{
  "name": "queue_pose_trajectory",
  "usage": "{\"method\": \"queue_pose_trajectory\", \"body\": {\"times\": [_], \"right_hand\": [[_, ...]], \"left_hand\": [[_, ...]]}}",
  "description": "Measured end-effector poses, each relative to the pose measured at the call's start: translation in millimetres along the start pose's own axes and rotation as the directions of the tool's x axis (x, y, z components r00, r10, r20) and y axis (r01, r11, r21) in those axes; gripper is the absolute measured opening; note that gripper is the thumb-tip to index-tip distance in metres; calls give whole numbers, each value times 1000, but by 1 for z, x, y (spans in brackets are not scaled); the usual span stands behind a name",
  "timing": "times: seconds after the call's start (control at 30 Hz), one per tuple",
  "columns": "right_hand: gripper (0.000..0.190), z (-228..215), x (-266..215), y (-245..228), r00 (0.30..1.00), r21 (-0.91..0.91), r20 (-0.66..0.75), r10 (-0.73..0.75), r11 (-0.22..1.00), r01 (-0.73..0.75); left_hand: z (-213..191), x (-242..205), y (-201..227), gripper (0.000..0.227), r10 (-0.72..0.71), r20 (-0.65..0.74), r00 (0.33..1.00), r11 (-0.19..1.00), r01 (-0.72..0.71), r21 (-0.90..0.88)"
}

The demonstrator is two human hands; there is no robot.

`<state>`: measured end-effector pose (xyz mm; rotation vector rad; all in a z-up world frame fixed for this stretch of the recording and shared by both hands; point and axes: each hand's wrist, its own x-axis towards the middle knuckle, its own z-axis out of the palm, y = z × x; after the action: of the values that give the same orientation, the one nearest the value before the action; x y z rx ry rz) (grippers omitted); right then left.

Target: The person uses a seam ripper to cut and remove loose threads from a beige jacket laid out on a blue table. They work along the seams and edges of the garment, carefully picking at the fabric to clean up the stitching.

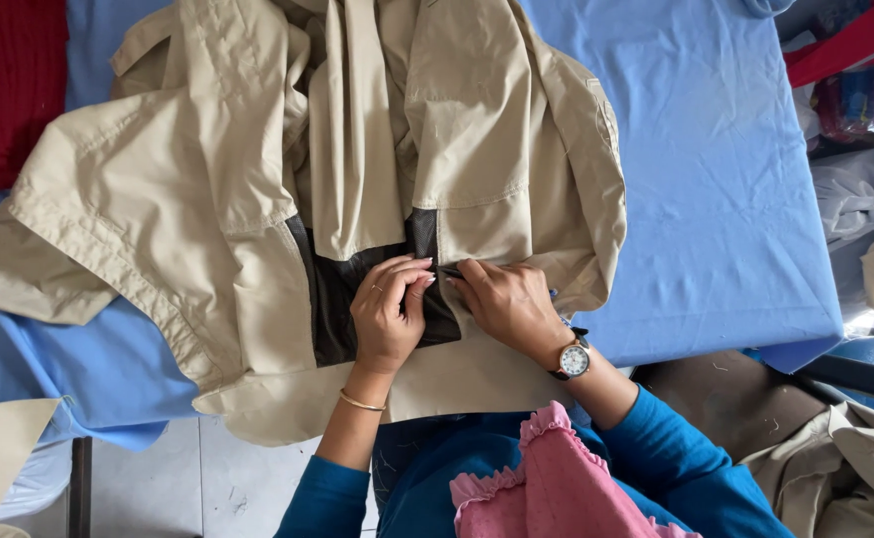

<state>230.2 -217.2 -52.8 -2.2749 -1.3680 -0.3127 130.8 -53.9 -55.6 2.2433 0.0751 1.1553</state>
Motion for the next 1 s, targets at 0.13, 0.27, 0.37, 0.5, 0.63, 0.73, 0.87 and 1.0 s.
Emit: {"method": "queue_pose_trajectory", "body": {"times": [0.13,0.27,0.37,0.5,0.63,0.73,0.87,1.0], "right_hand": [[11,-10,-6,10,979,193,22,201,960,-201],[14,-40,-30,44,871,565,46,489,707,-426],[29,-83,-35,39,817,518,164,553,656,-549],[32,-74,-42,29,925,511,158,345,773,-376],[30,-45,-63,32,959,265,134,251,923,-279],[37,-25,-76,29,967,210,65,248,944,-256],[38,-17,-79,15,967,60,-122,223,974,-217],[29,-9,-88,22,956,13,-114,271,962,-271]], "left_hand": [[-1,1,0,16,-24,10,1000,999,24,-34],[-8,5,5,27,-93,33,995,988,96,-118],[-7,2,2,33,-107,34,994,984,110,-141],[-5,-5,-5,37,-81,59,995,989,88,-117],[-11,-5,6,34,-63,40,997,995,66,-76],[-26,-14,25,29,-81,34,996,994,84,-73],[-57,-29,62,29,-189,59,980,976,194,-95],[-89,-64,62,27,-265,-16,964,964,265,-13]]}}
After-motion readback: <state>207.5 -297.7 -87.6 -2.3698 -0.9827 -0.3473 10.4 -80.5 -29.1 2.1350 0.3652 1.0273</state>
